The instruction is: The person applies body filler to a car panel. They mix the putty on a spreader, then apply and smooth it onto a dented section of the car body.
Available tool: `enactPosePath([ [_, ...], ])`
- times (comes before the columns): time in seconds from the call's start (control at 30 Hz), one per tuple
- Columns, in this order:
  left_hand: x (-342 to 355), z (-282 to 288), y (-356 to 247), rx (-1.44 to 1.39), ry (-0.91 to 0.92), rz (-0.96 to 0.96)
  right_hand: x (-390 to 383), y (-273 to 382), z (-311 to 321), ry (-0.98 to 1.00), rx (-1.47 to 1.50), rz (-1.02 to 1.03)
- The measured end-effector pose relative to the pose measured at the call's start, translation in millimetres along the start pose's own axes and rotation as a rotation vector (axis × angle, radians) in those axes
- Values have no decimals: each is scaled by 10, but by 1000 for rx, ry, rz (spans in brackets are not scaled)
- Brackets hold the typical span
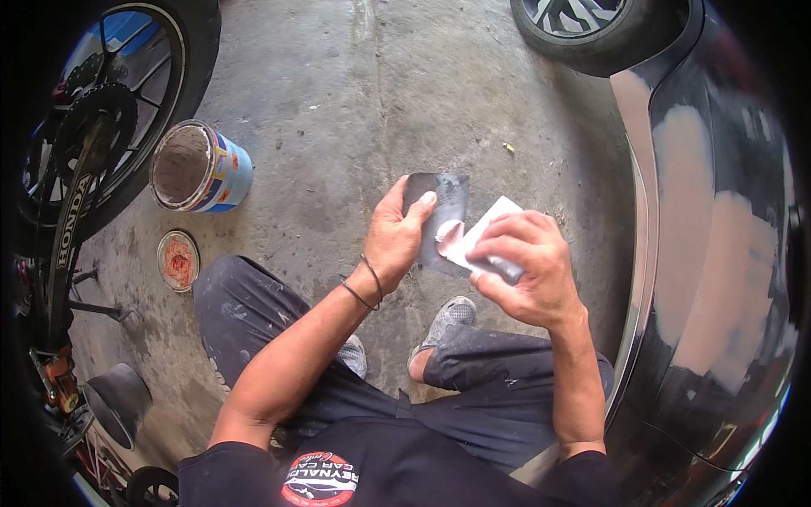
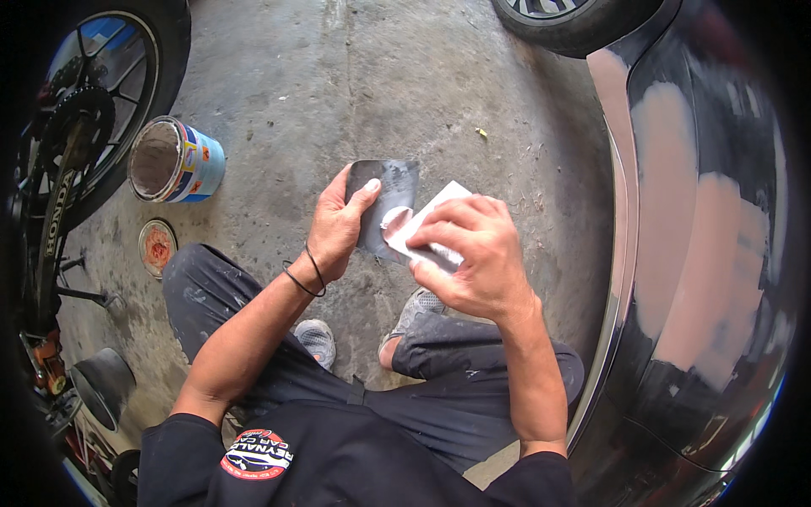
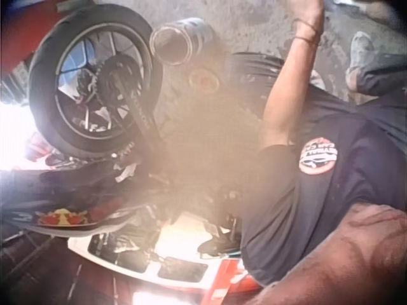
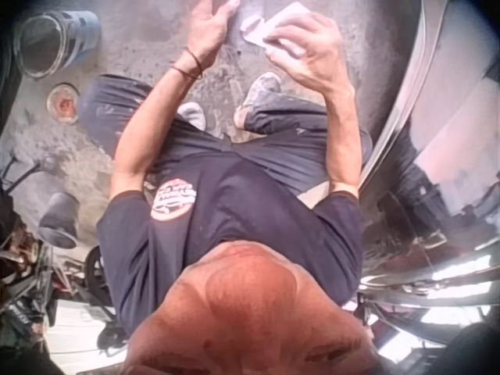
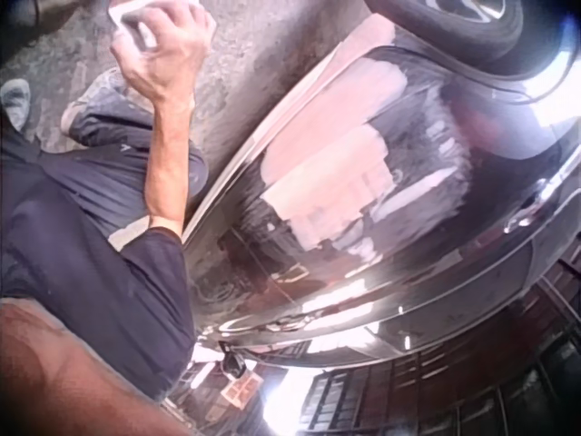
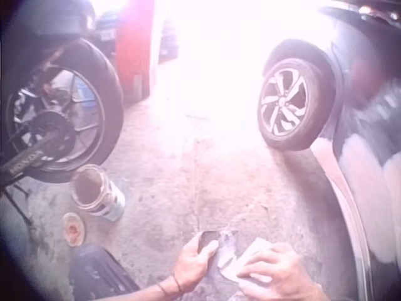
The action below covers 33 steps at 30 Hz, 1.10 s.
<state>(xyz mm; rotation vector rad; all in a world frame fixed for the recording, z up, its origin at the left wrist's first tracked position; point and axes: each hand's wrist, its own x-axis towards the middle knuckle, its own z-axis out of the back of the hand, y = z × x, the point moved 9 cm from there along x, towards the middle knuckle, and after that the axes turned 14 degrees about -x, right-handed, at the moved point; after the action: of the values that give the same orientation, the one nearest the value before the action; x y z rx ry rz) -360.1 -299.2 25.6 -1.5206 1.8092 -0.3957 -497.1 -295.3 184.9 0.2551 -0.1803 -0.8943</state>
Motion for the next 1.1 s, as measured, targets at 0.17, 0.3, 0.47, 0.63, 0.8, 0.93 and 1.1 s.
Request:
enactPosePath([
  [0.17,-1,-68,-9,4,16,15,-8,-32,-128,138,-43,-10],
  [0.3,38,-142,12,7,-12,-39,19,43,10,-136,-67,-11],
  [0.47,141,33,33,-164,-63,93,-45,108,-171,38,153,42],
  [0.63,52,33,-14,-361,-52,178,-149,-171,-267,-37,260,-34],
  [0.8,82,3,-126,-205,0,102,-175,-461,19,-66,-27,-97],
  [0.93,6,-168,-175,121,115,-76,-65,-335,156,-101,-71,-86],
  [1.1,-112,-299,-119,306,153,-129,-45,-162,-101,-64,-82,-13],
])
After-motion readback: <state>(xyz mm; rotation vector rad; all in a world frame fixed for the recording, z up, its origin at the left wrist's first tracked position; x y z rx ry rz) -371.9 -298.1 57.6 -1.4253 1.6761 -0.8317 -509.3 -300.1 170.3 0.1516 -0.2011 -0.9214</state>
